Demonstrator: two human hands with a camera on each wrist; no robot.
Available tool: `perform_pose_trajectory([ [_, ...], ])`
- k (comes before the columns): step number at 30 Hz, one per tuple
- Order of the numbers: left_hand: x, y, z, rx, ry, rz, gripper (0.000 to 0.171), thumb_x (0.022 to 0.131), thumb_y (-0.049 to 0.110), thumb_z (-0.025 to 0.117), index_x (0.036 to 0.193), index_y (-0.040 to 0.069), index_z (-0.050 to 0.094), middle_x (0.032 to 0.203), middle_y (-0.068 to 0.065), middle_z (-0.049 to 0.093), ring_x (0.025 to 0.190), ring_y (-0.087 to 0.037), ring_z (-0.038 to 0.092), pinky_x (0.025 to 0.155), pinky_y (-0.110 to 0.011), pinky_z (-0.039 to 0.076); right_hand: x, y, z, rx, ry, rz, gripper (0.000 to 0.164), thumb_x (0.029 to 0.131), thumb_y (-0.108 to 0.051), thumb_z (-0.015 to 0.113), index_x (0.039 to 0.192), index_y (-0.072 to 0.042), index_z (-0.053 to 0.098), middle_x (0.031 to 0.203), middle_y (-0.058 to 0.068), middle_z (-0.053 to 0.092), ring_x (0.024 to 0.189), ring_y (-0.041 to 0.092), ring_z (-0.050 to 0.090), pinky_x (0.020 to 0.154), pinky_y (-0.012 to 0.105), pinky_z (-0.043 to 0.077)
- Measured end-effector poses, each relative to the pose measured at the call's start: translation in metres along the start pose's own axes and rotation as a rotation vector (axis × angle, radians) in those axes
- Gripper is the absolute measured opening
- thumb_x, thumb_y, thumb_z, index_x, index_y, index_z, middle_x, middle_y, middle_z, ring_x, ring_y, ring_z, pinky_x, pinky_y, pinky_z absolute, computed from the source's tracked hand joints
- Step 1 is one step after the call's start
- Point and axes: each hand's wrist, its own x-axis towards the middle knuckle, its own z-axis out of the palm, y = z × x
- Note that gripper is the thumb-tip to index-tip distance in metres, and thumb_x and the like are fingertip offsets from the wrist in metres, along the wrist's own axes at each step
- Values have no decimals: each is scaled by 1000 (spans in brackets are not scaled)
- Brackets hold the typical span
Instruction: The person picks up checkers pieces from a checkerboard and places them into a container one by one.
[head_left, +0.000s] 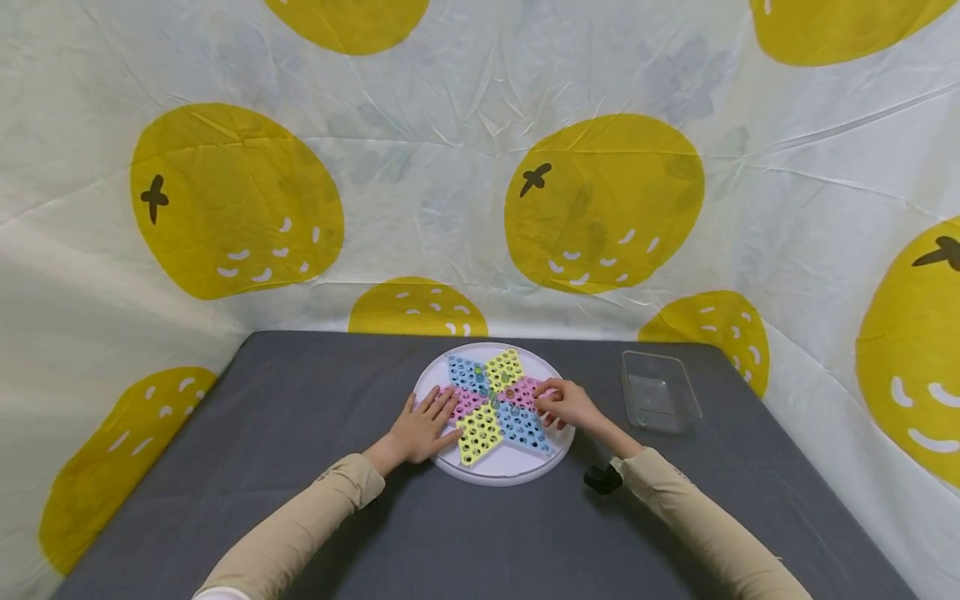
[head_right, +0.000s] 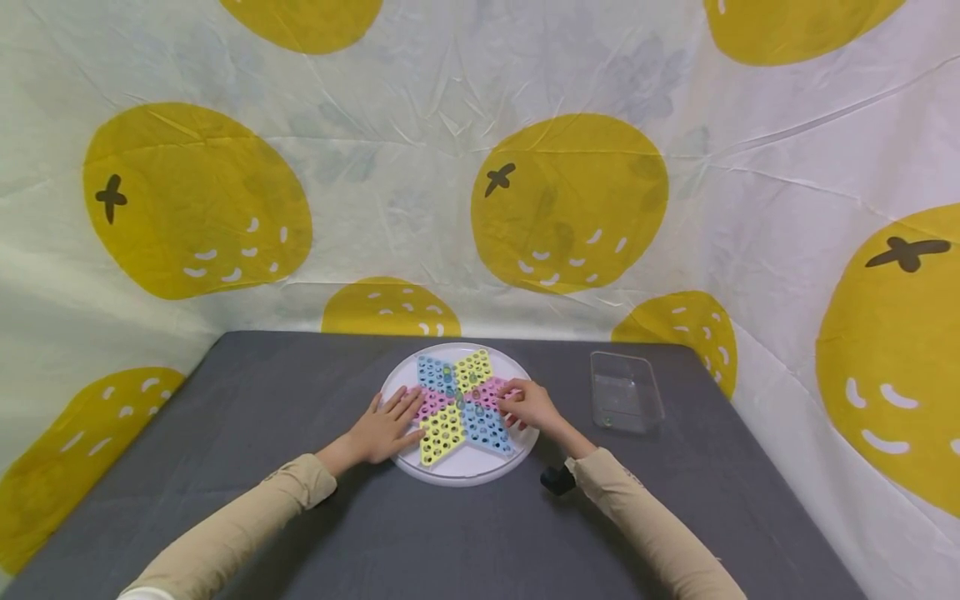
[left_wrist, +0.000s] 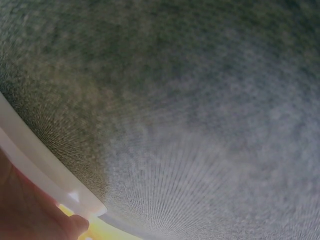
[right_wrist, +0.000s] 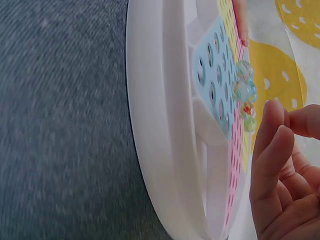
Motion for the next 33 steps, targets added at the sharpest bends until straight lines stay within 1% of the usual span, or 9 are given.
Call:
perform_pose_trajectory([
  [7, 0, 0, 1, 11, -6, -12, 66, 91, 54, 28, 144, 15, 16, 151, -1, 13, 139, -25, 10, 106, -56, 10, 1, -5, 11, 31, -28, -15, 20, 85, -16, 59, 99, -1, 58, 72, 14, 66, 51, 12, 58, 46, 30, 48],
  [11, 0, 1, 0, 7, -4, -10, 66, 92, 53, 28, 144, 14, 17, 151, -2, 14, 139, -26, 11, 106, -56, 10, 3, -4, 16, 50, -42, -13, 20, 85, -16, 60, 99, -2, 58, 72, 17, 66, 48, 12, 56, 45, 30, 46],
  [15, 0, 0, 0, 0, -9, -9, 66, 91, 54, 28, 144, 15, 16, 151, -1, 12, 139, -25, 9, 106, -56, 9, 8, -2, 20, 50, -39, 12, 22, 84, -18, 61, 100, -2, 58, 68, 13, 66, 46, 9, 54, 42, 29, 45],
  [20, 2, -2, 1, -3, -7, -6, 66, 92, 54, 28, 144, 15, 16, 151, -1, 12, 139, -26, 9, 106, -57, 9, 12, -5, 25, 51, -35, 40, 22, 84, -17, 61, 100, -2, 58, 66, 6, 66, 45, 9, 54, 41, 27, 45],
  [28, 1, 0, -1, 1, -5, -7, 66, 92, 54, 27, 144, 15, 16, 151, -1, 13, 139, -26, 9, 106, -56, 9, 12, -8, 28, 27, -47, 26, 21, 83, -14, 61, 99, -1, 59, 66, 7, 67, 45, 9, 55, 40, 25, 43],
  [33, 1, -2, 1, -9, 3, 4, 65, 92, 52, 29, 144, 14, 18, 151, -3, 15, 139, -27, 10, 106, -57, 9, 13, -10, 28, -12, -61, 36, 20, 82, -16, 62, 97, -3, 60, 65, 3, 65, 44, 8, 54, 40, 25, 43],
])
